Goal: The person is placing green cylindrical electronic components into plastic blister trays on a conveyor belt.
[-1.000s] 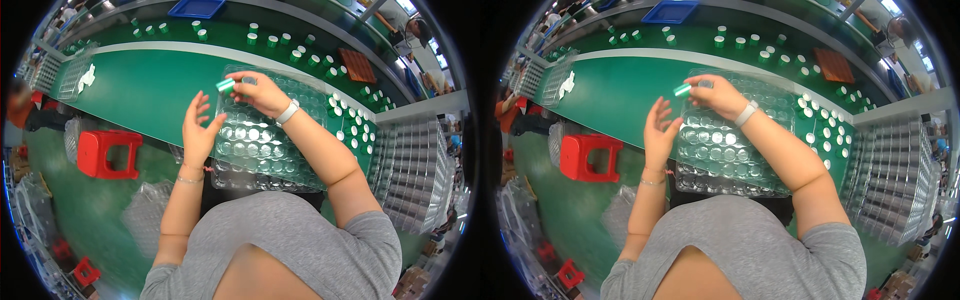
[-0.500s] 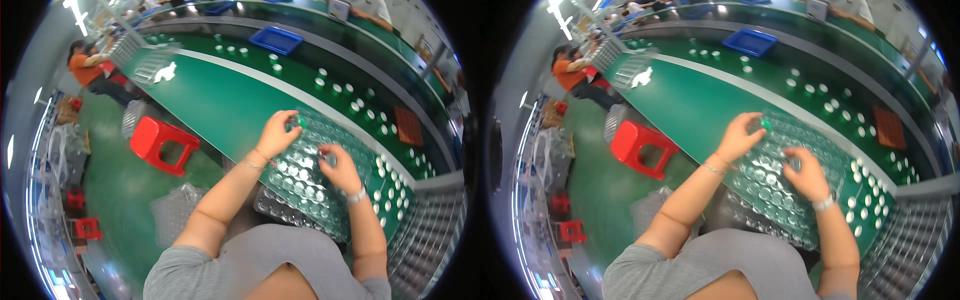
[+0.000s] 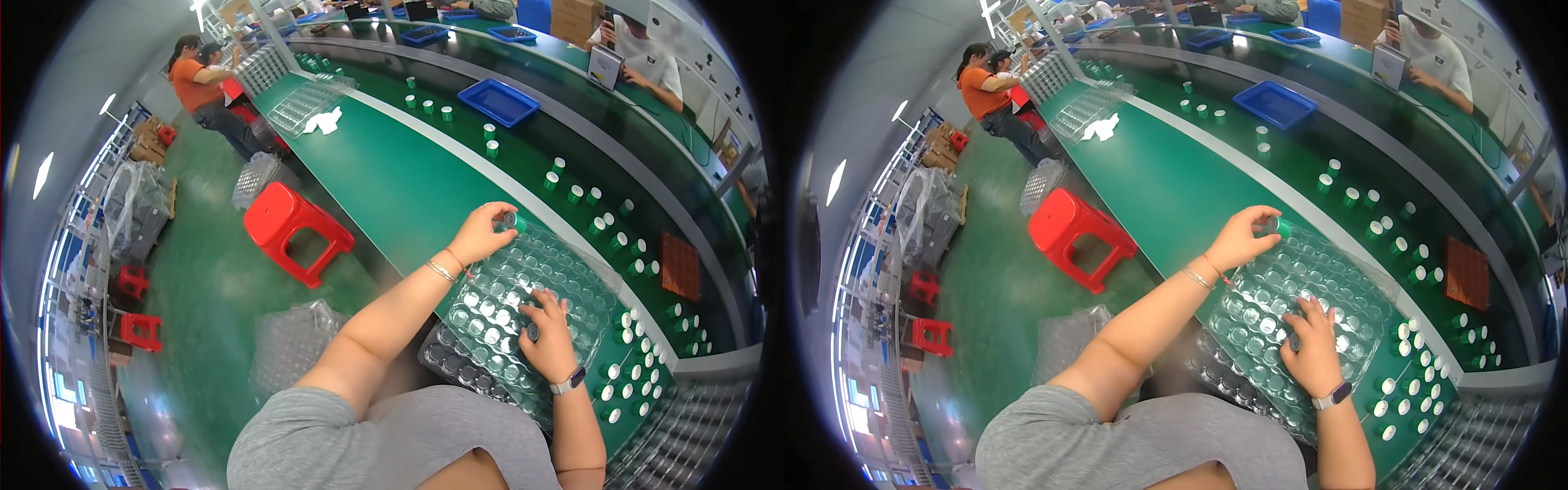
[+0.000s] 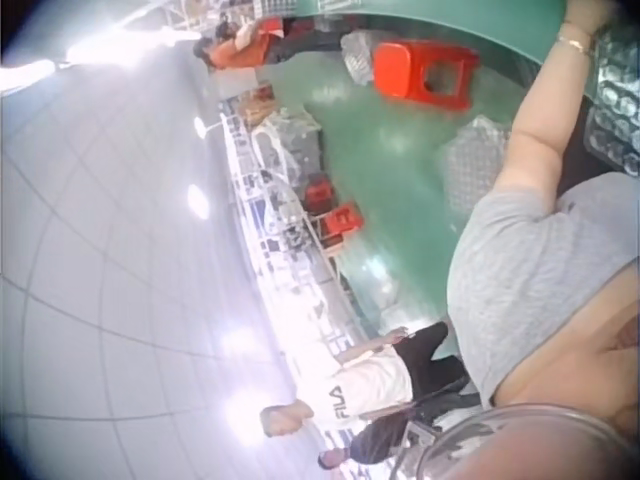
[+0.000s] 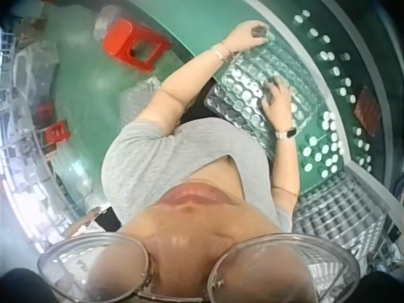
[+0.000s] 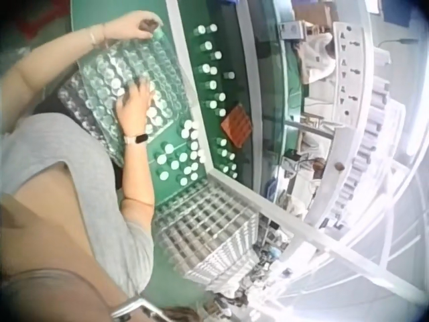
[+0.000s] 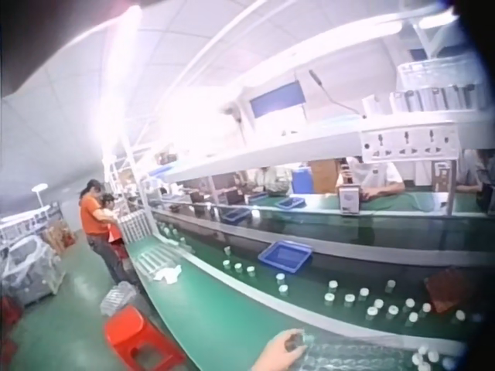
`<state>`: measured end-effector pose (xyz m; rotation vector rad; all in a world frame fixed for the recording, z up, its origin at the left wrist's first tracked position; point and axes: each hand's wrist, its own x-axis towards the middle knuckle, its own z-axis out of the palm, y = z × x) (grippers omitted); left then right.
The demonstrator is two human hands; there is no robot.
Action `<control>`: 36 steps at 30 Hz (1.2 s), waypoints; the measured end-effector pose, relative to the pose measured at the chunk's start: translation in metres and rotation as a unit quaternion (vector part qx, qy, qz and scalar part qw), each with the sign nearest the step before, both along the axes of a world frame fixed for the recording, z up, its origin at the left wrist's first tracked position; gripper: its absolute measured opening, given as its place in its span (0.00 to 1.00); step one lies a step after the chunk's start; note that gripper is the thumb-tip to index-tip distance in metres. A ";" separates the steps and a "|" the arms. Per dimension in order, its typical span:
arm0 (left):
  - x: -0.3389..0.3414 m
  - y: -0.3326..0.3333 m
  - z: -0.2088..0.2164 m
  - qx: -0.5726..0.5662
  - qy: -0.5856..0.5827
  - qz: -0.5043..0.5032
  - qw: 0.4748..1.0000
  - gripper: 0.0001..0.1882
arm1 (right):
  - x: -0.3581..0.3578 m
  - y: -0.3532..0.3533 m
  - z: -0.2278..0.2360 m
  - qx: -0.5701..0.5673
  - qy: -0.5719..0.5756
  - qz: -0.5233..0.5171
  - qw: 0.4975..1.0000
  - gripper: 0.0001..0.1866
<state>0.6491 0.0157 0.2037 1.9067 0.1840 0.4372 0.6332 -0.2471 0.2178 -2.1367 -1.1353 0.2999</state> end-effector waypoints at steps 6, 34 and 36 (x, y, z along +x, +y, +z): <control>0.003 0.005 0.014 0.158 -0.032 -0.031 0.986 0.19 | -0.003 -0.008 -0.004 0.012 0.003 -0.009 1.000 0.20; 0.037 0.027 -0.009 0.088 0.163 -0.140 0.973 0.22 | 0.007 -0.020 -0.035 0.054 -0.014 -0.005 0.998 0.19; 0.037 0.025 -0.007 0.094 0.182 -0.150 0.967 0.22 | 0.008 -0.020 -0.034 0.054 -0.013 -0.006 0.998 0.19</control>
